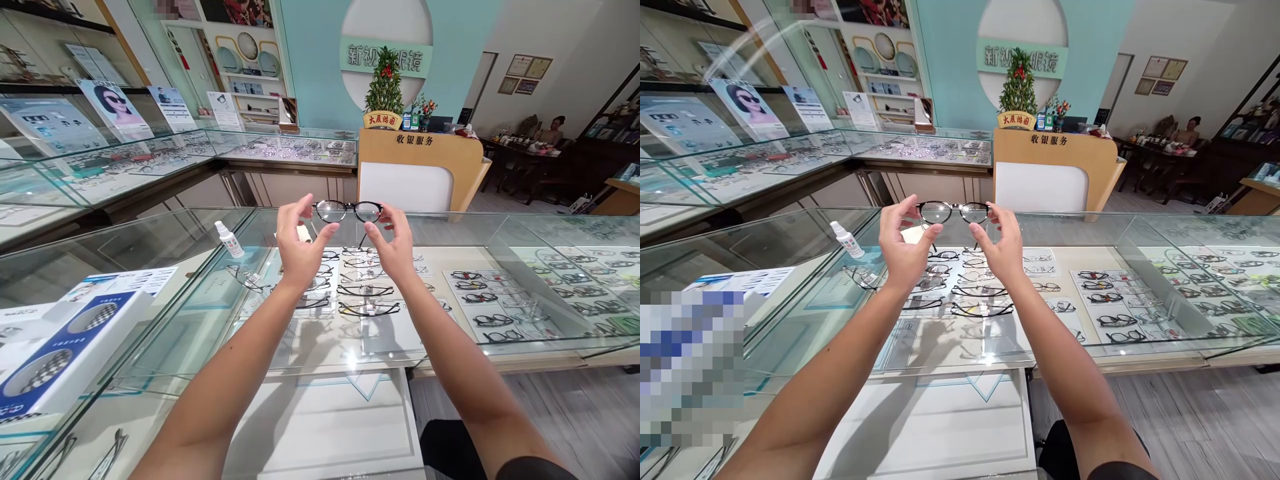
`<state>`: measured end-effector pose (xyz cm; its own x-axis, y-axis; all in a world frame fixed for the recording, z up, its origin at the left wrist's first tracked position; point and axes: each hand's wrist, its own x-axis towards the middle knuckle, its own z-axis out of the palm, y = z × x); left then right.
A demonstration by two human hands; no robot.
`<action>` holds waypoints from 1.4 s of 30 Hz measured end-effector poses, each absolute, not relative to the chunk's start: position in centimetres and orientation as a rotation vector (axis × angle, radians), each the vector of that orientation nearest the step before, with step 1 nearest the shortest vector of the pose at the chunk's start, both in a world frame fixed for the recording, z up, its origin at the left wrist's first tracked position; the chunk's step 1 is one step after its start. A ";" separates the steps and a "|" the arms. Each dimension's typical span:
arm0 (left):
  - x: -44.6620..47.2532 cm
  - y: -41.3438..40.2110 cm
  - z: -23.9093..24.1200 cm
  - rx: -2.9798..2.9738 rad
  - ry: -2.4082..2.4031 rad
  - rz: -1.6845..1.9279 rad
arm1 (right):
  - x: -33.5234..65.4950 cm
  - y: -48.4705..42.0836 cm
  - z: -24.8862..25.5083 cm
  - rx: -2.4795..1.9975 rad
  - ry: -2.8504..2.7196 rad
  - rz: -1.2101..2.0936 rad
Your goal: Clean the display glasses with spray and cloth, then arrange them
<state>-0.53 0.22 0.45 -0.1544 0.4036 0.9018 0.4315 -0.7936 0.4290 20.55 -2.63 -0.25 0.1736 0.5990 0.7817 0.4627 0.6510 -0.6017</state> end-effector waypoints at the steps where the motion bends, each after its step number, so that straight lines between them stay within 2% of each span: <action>1: -0.5 0.2 0.5 -2.025 -1.000 -2.160 | 20.5 -2.6 -0.3 -0.946 -1.461 0.124; 21: -0.3 -0.4 0.7 -1.995 -1.065 -2.105 | 20.1 -2.7 -0.8 -0.978 -1.397 0.261; 42: -0.5 0.5 0.1 -2.107 -1.196 -2.092 | 20.1 -2.8 -0.7 -1.000 -1.387 0.066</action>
<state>-0.51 0.45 0.08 -0.1325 0.5299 0.8377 0.4527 -0.7195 0.5267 20.08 -2.84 -0.69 0.2498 0.5778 0.7770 0.5015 0.6093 -0.6143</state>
